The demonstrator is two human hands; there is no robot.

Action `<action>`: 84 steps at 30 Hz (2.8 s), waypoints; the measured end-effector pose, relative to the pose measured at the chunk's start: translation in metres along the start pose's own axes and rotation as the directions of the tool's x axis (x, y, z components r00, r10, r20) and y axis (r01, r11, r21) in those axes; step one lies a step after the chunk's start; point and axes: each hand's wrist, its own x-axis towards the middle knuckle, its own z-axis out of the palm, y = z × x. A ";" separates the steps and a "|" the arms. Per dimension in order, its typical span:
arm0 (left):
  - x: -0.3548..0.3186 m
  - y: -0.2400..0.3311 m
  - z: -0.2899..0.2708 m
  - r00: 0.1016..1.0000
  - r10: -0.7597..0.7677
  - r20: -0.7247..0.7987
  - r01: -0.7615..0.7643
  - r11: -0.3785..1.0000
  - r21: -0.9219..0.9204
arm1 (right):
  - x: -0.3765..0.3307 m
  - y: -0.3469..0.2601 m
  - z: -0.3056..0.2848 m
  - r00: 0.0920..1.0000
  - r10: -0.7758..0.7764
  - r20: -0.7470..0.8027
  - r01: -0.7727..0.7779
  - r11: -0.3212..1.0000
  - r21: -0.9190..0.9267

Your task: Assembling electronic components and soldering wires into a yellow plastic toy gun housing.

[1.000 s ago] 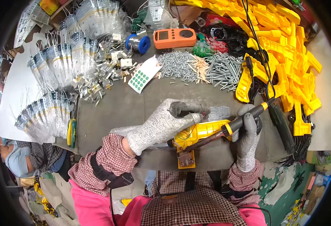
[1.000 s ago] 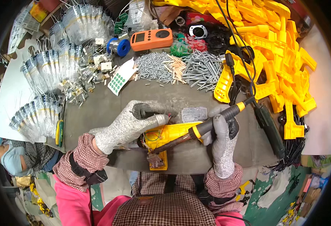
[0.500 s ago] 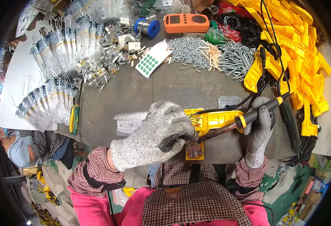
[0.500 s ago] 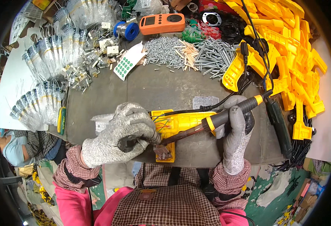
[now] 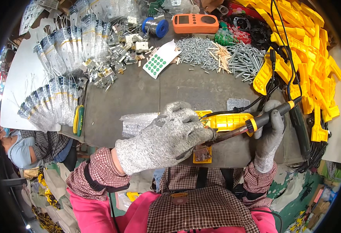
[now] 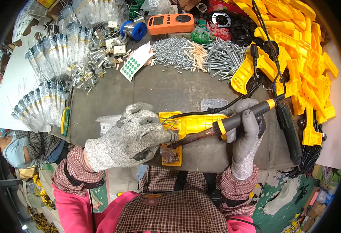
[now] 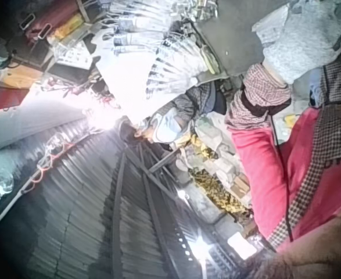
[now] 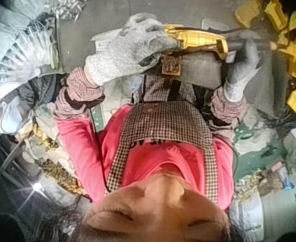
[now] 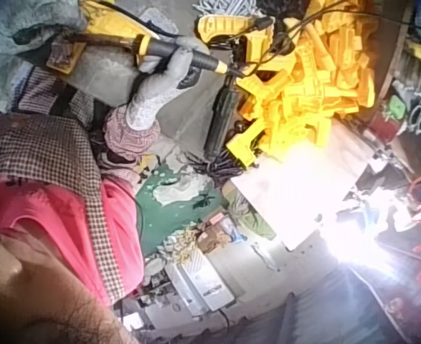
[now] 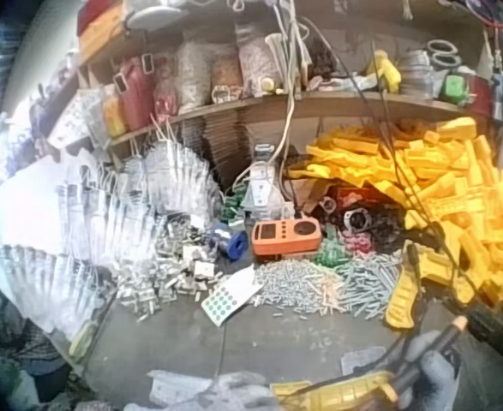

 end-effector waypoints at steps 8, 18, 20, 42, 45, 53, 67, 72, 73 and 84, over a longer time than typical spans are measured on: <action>0.004 0.001 -0.001 1.000 0.008 -0.004 -0.008 1.000 0.006 | 0.001 -0.001 0.000 0.997 -0.020 -0.077 0.025 0.997 0.070; 0.005 -0.001 0.000 0.999 -0.007 0.031 0.008 1.000 -0.016 | -0.002 0.001 0.000 0.999 -0.017 0.035 0.016 1.000 0.015; 0.003 -0.002 0.000 1.000 -0.001 0.031 0.000 1.000 0.016 | -0.003 -0.001 0.003 1.000 -0.020 0.009 0.020 1.000 -0.007; 0.006 0.003 0.003 0.999 -0.026 0.042 0.027 0.999 -0.024 | -0.004 -0.008 0.007 0.999 0.029 -0.036 -0.031 0.998 -0.054; 0.004 0.003 0.005 0.999 -0.007 0.049 0.006 1.000 0.012 | -0.003 -0.007 0.002 1.000 0.014 -0.022 -0.015 0.998 -0.058; 0.007 0.005 0.000 0.996 -0.039 0.083 0.040 0.999 -0.009 | -0.006 -0.012 0.009 0.999 0.031 -0.028 -0.031 0.999 -0.029; 0.011 0.009 -0.003 0.993 0.071 0.091 -0.083 0.988 0.131 | -0.004 -0.011 0.001 0.996 -0.033 -0.081 0.035 0.999 0.015; 0.011 0.011 -0.006 0.982 0.066 0.176 -0.091 0.987 0.135 | -0.003 -0.007 -0.001 0.993 -0.059 -0.098 0.066 0.995 0.077; 0.011 0.011 -0.007 0.983 0.066 0.173 -0.091 0.987 0.135 | -0.002 -0.008 -0.001 0.993 -0.060 -0.097 0.068 0.995 0.075; 0.012 0.007 -0.004 0.974 0.198 0.106 -0.217 0.953 0.214 | 0.022 -0.079 -0.023 0.897 -0.426 -0.117 0.366 0.864 -0.346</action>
